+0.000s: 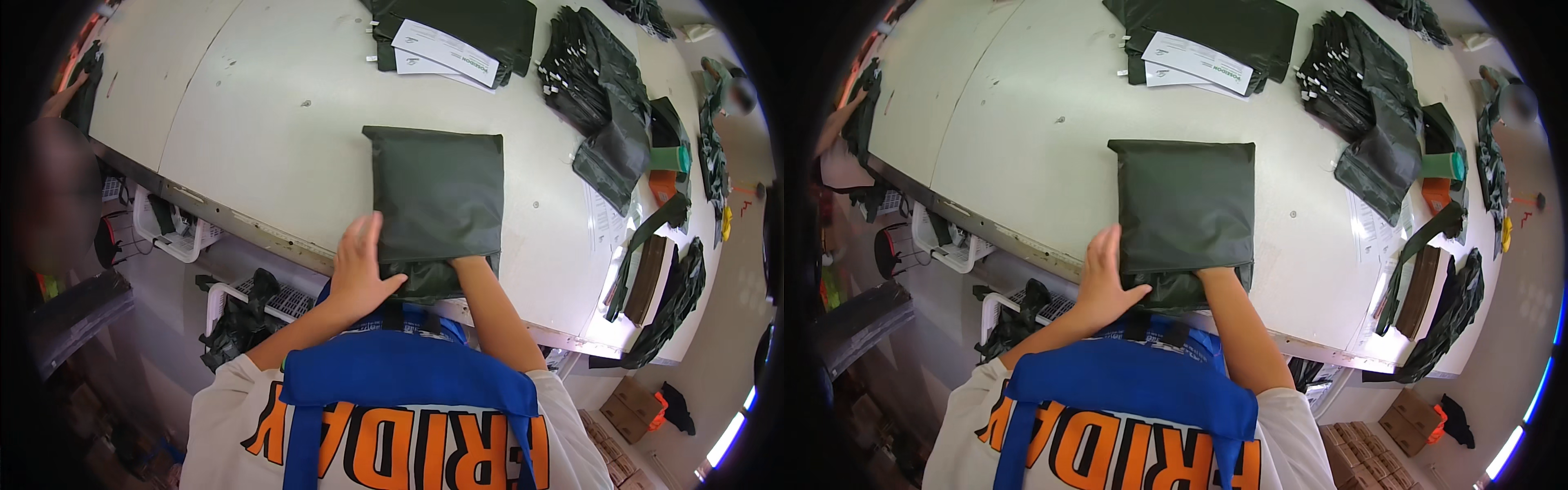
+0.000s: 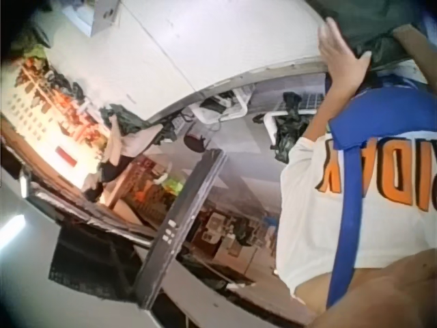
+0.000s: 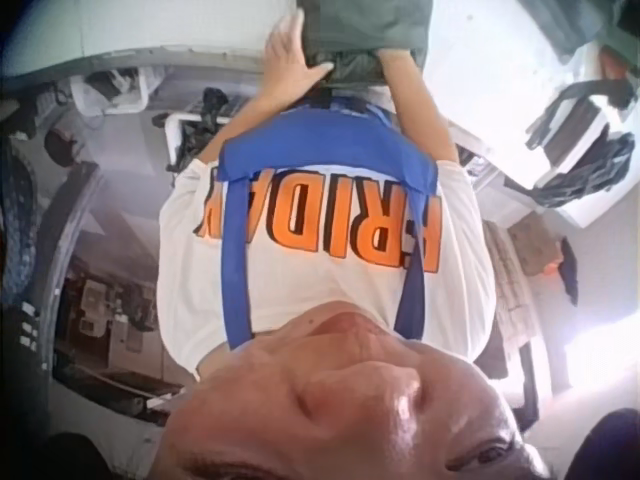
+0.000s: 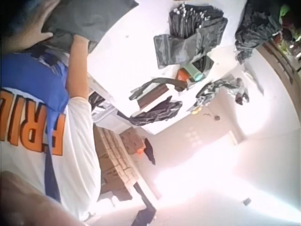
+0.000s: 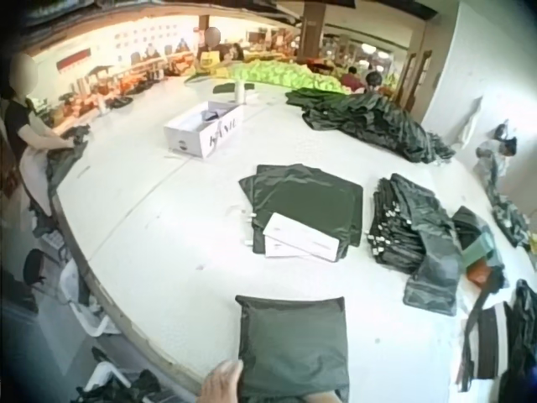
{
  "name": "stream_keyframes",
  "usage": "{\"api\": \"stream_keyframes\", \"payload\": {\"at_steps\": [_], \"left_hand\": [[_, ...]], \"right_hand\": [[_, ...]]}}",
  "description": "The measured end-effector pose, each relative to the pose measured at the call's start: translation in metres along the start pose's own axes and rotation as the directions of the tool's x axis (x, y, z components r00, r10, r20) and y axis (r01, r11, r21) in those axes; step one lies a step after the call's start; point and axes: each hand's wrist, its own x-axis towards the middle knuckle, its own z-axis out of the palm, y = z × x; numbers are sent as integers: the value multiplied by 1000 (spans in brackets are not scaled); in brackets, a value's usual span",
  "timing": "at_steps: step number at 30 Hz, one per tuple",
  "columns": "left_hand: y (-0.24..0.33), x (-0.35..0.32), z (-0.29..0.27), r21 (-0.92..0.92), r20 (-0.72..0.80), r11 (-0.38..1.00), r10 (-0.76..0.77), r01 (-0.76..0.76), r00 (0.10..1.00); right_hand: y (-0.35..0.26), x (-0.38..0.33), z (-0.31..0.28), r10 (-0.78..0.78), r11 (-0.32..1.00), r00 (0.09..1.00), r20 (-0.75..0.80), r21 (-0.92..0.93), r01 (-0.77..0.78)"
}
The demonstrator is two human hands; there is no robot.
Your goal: The person folds a large green tarp on a white table, then places it into a small green drawstring bag. They repeat the process with a second tarp, folding and bagging it as well.
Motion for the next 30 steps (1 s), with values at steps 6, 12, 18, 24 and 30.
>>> {"api": "stream_keyframes", "payload": {"at_steps": [6,12,18,24,30], "left_hand": [[35,61,38,283,296,662,628,-694,719],[55,84,71,9,231,550,811,-835,537],[56,80,65,-158,371,674,717,-721,589],[-28,44,13,-356,46,933,-39,53,998],[-34,58,18,-679,728,118,-22,725,685]], "right_hand": [[-2,-8,7,18,999,999,-35,-34,-19],[-7,-19,-7,-11,998,999,-41,-57,9],[10,-3,-20,42,999,986,-160,11,-41],[34,23,-6,160,984,982,-100,96,-150],[43,37,-20,238,963,971,28,126,-240]]}}
